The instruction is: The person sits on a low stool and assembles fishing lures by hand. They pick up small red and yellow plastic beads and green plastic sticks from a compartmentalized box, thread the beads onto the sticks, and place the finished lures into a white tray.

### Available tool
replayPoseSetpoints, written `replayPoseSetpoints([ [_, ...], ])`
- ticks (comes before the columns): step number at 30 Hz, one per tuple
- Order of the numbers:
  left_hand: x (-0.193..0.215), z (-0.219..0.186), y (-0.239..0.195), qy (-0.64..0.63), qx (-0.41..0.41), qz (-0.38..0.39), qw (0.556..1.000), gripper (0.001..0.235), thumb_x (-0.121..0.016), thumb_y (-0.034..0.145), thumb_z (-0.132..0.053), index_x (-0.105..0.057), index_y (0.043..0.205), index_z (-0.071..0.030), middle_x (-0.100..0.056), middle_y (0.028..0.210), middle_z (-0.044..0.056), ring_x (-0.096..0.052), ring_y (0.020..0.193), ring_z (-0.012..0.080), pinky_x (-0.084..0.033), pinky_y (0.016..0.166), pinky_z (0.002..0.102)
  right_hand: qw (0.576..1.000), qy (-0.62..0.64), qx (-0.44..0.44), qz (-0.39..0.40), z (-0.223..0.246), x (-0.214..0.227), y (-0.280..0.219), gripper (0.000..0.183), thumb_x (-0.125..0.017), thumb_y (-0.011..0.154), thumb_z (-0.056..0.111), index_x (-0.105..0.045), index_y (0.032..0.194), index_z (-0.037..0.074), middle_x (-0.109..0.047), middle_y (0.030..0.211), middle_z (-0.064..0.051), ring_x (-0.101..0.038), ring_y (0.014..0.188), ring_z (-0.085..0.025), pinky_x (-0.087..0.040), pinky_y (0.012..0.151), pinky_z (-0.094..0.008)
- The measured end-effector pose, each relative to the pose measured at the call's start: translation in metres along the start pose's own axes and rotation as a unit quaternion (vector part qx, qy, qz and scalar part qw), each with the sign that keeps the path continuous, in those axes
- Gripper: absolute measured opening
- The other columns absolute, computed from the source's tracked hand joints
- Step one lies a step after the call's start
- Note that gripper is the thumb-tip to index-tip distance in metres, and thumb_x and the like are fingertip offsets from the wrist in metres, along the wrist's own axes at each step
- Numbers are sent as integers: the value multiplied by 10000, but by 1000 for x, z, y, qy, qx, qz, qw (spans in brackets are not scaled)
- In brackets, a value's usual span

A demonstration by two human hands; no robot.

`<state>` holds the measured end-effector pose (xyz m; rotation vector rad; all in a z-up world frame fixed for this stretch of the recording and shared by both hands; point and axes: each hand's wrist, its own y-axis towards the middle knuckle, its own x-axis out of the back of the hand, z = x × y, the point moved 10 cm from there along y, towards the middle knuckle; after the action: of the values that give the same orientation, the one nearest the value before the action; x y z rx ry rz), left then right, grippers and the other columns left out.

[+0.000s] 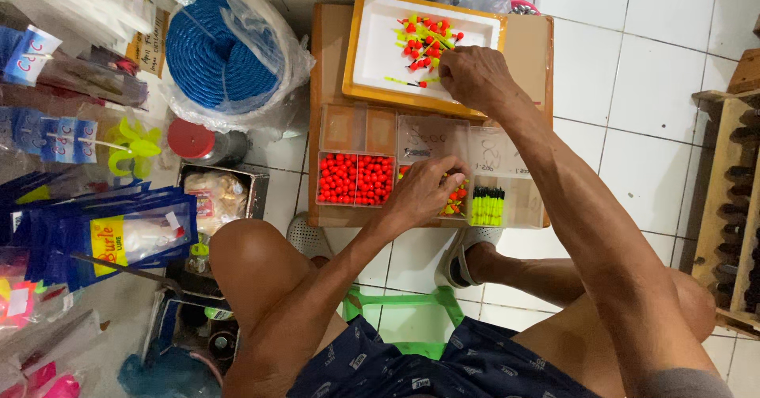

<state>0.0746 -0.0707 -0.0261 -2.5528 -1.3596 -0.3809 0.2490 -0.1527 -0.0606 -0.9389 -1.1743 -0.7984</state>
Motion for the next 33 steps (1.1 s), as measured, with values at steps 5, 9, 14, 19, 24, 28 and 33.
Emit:
replayPoseSetpoints([
  [5,2,-2,-2,5,17,5,1000,155,-540,955,-203,-667,1016,-137,-760,1026,81,-681,925,315,-474,796,434,998,-64,16,22,6,-6,3,193,-568,1038,214,-702,954,104,-725,926,-83,-678,781,-364,-506,577,-502],
  [9,3,0,-2,10,23,0,1000,205,-516,965,-234,-684,1043,-147,-767,1074,62,-685,982,319,-476,849,439,996,-71,37,34,3,-8,2,243,-496,1031,208,-699,989,82,-727,970,-98,-684,830,-380,-512,636,-529],
  [14,31,-1,3,12,26,-63,998,163,-545,949,-185,-687,1026,-162,-768,1018,47,-705,919,272,-498,782,432,996,-44,78,-26,0,0,-8,194,-532,1026,217,-667,991,83,-703,923,-109,-657,777,-390,-486,592,-526],
  [19,69,-2,4,-15,28,-147,989,172,-570,966,-137,-704,1074,-136,-769,1084,32,-725,891,191,-564,754,336,988,3,103,-112,8,38,-28,124,-594,993,164,-649,1036,61,-716,931,-128,-646,790,-410,-467,556,-529],
  [24,108,-62,-8,51,-36,-186,980,365,-466,1052,-37,-501,1414,-2,-545,1338,287,-540,1289,488,-431,1103,587,986,-105,97,89,72,67,-85,38,-588,1011,99,-623,1006,82,-591,795,-51,-677,688,-244,-580,617,-400],
  [28,65,-35,-8,71,16,-58,996,329,-466,1070,-157,-563,1379,-97,-664,1241,197,-636,1197,434,-492,1021,566,985,42,105,134,76,37,-123,64,-550,1033,124,-582,991,87,-560,772,-32,-653,664,-209,-569,592,-334],
  [33,18,4,-1,0,-23,-44,999,165,-586,1029,-233,-703,1141,-208,-766,924,51,-762,873,230,-583,752,328,966,250,-13,58,56,50,-174,129,-607,953,178,-586,1071,132,-666,895,-175,-701,861,-421,-560,708,-546],
])
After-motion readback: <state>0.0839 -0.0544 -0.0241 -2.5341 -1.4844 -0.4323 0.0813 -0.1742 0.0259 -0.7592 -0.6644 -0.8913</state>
